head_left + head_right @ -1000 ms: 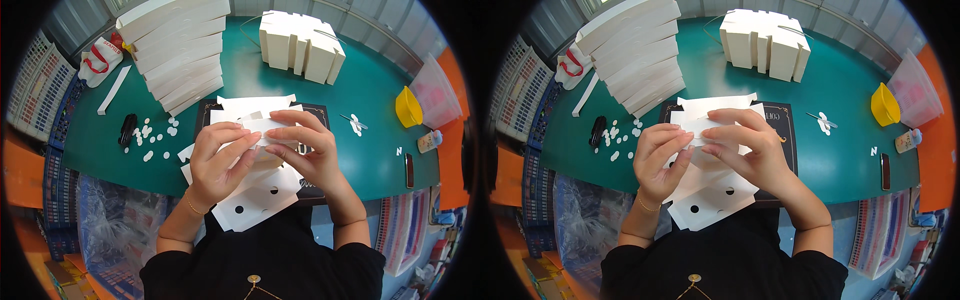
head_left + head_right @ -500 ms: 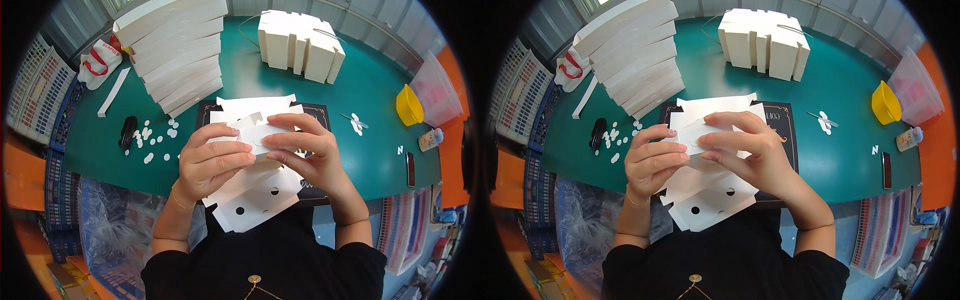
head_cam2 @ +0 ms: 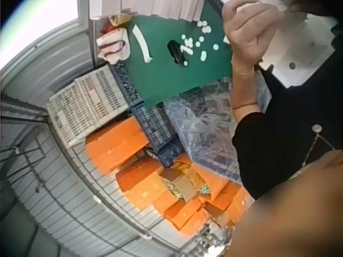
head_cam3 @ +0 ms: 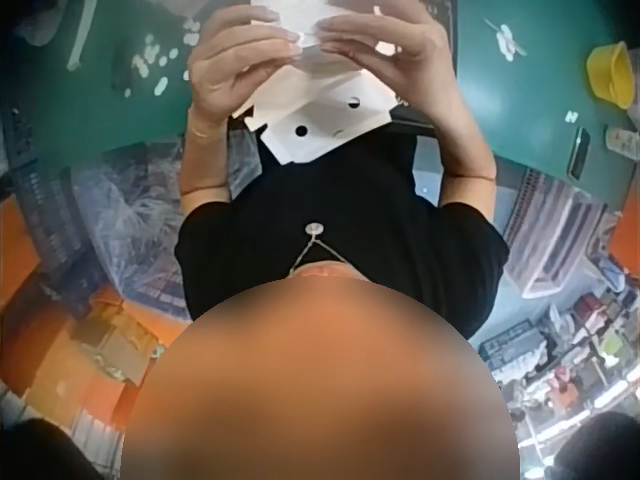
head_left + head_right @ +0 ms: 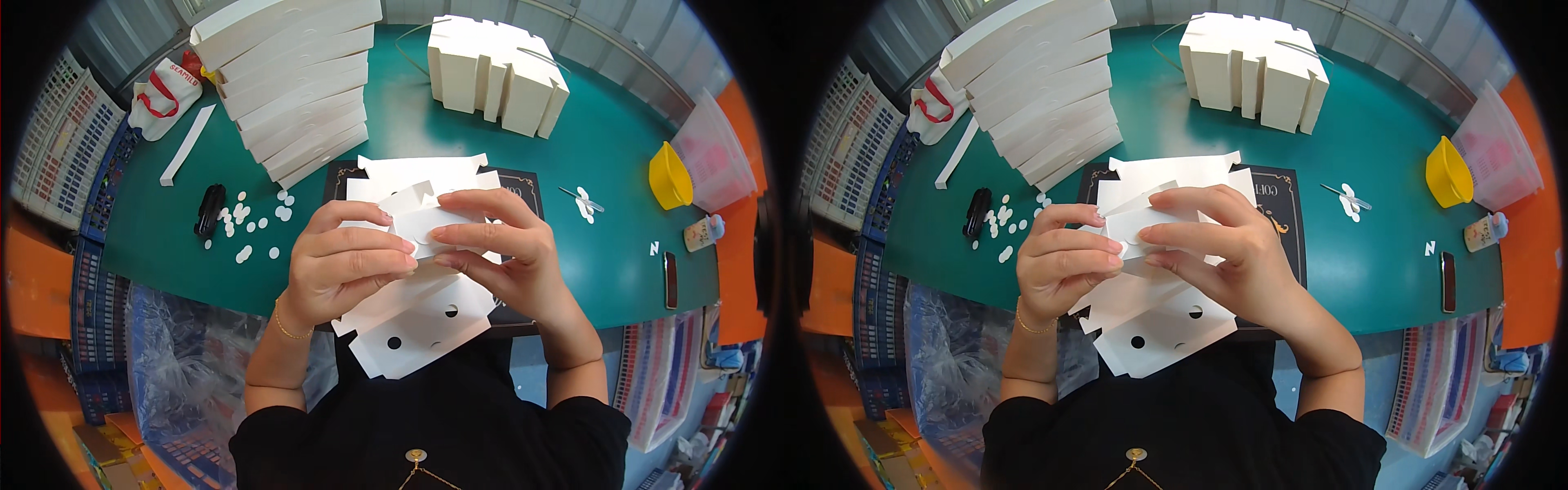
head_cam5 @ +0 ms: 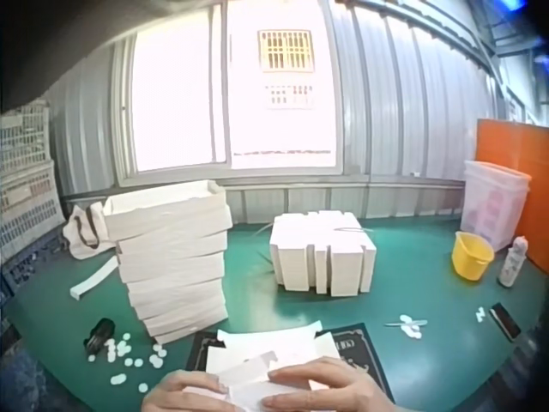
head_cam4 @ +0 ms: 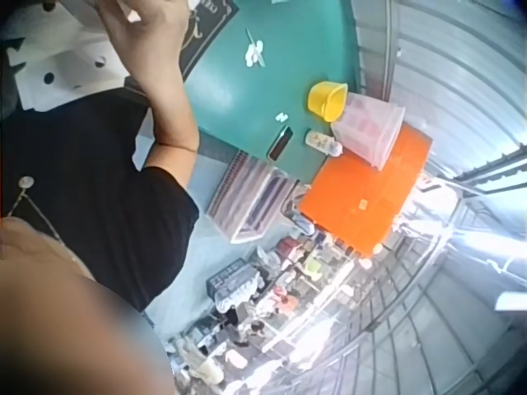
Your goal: Fold and assemble white cardboard boxes at a workbench.
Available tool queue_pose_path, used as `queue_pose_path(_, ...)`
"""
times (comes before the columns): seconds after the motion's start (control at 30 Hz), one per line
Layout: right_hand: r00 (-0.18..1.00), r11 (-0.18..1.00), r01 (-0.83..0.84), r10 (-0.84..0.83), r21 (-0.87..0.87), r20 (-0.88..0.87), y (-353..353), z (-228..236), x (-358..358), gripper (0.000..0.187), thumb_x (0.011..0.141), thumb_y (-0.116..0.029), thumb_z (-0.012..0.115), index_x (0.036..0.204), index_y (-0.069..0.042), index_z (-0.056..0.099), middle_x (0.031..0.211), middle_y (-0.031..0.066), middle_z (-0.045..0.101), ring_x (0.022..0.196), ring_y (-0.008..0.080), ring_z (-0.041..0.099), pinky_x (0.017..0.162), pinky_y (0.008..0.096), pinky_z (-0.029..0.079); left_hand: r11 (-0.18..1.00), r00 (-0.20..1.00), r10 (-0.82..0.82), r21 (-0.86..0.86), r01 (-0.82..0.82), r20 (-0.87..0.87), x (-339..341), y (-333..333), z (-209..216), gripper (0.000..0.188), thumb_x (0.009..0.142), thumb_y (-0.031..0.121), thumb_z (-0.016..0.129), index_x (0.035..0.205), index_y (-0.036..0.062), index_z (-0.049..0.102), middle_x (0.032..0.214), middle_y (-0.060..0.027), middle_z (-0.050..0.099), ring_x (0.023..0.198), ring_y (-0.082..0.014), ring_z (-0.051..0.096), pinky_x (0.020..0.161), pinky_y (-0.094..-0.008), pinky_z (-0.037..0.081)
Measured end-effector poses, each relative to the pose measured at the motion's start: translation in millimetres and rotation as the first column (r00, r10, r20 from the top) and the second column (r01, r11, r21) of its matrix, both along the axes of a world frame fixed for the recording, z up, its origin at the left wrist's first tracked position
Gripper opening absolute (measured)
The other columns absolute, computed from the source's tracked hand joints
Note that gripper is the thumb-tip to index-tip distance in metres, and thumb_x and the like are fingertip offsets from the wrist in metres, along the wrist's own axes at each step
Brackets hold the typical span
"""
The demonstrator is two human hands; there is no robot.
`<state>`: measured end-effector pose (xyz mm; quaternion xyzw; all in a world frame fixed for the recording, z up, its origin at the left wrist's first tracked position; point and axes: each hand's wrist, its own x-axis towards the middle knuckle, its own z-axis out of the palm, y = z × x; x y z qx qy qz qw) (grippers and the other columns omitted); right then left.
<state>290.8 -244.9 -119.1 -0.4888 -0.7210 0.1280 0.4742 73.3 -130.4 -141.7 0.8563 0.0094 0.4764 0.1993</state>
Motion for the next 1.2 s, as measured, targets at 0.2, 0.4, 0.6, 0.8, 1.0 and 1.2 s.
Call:
queue_pose_path(0.2, 0.999, 0.999, 0.043, -0.043, -0.021, -0.006, -1.5, 0.6, -5.8, 0.030, 0.076, -0.005, 0.085, 0.104, -0.010, 0.078, 0.121, 0.0103, 0.068, 0.108, 0.0232, 0.065, 0.082, 0.0339, 0.056, 1.000, 1.000, 0.005, 0.009, -0.005, -0.014, -2.0, 1.1, 2.6, 0.021, 0.073, 0.015, 0.085, 0.092, 0.0115, 0.077, 0.095, -0.0007, 0.075, 0.099, -0.0270, 0.064, 0.082, -0.0337, 0.052)
queue_pose_path(0.4, 0.999, 0.999, 0.027, -0.026, -0.018, 0.030, -0.4, 2.6, -7.8, 0.031, 0.075, -0.006, 0.085, 0.105, -0.009, 0.078, 0.121, 0.0104, 0.067, 0.106, 0.0223, 0.064, 0.079, 0.0322, 0.056, 1.000, 0.999, -0.001, 0.007, 0.001, -0.033, -5.6, 1.7, 3.7, 0.024, 0.071, 0.014, 0.086, 0.093, 0.0124, 0.078, 0.096, -0.0008, 0.075, 0.099, -0.0273, 0.063, 0.083, -0.0336, 0.052)
queue_pose_path(0.6, 0.992, 0.989, 0.085, -0.096, 0.124, 0.082, 2.6, -5.9, -13.4, 0.032, 0.073, -0.005, 0.086, 0.104, -0.010, 0.078, 0.121, 0.0109, 0.068, 0.097, 0.0227, 0.063, 0.071, 0.0312, 0.051, 0.991, 0.992, 0.124, 0.040, -0.124, 0.012, 9.1, -10.6, -8.9, 0.023, 0.074, 0.009, 0.086, 0.096, 0.0095, 0.077, 0.107, -0.0075, 0.074, 0.108, -0.0321, 0.064, 0.089, -0.0368, 0.053)
queue_pose_path(0.8, 0.993, 0.988, 0.092, -0.101, 0.126, 0.069, -0.9, -9.8, -9.9, 0.035, 0.071, -0.005, 0.087, 0.104, -0.010, 0.078, 0.121, 0.0112, 0.069, 0.097, 0.0229, 0.063, 0.073, 0.0313, 0.051, 0.975, 0.997, 0.066, -0.215, -0.057, 0.037, 18.1, -23.7, -28.0, 0.035, 0.093, 0.014, 0.070, 0.127, 0.0034, 0.069, 0.142, -0.0226, 0.057, 0.137, -0.0387, 0.051, 0.109, -0.0407, 0.045)
queue_pose_path(1.0, 0.996, 0.993, 0.081, -0.078, 0.090, -0.040, 2.9, -14.8, 4.3, 0.040, 0.072, -0.009, 0.088, 0.110, -0.009, 0.076, 0.124, 0.0122, 0.069, 0.105, 0.0247, 0.065, 0.086, 0.0347, 0.054, 0.930, 0.994, -0.034, -0.360, 0.068, 0.101, 29.2, -35.1, -33.2, 0.049, 0.107, 0.025, 0.047, 0.147, -0.0029, 0.047, 0.156, -0.0252, 0.040, 0.147, -0.0376, 0.037, 0.118, -0.0425, 0.032)
queue_pose_path(1.2, 0.940, 0.993, -0.106, 0.085, -0.044, -0.330, -1.9, -21.5, 8.7, 0.044, 0.080, -0.008, 0.083, 0.121, -0.001, 0.069, 0.136, 0.0163, 0.062, 0.122, 0.0251, 0.061, 0.103, 0.0365, 0.048, 0.973, 0.999, 0.033, -0.226, -0.041, -0.041, 17.6, -29.0, -26.6, 0.044, 0.105, 0.020, 0.051, 0.143, -0.0023, 0.053, 0.151, -0.0233, 0.047, 0.145, -0.0374, 0.040, 0.117, -0.0435, 0.033)
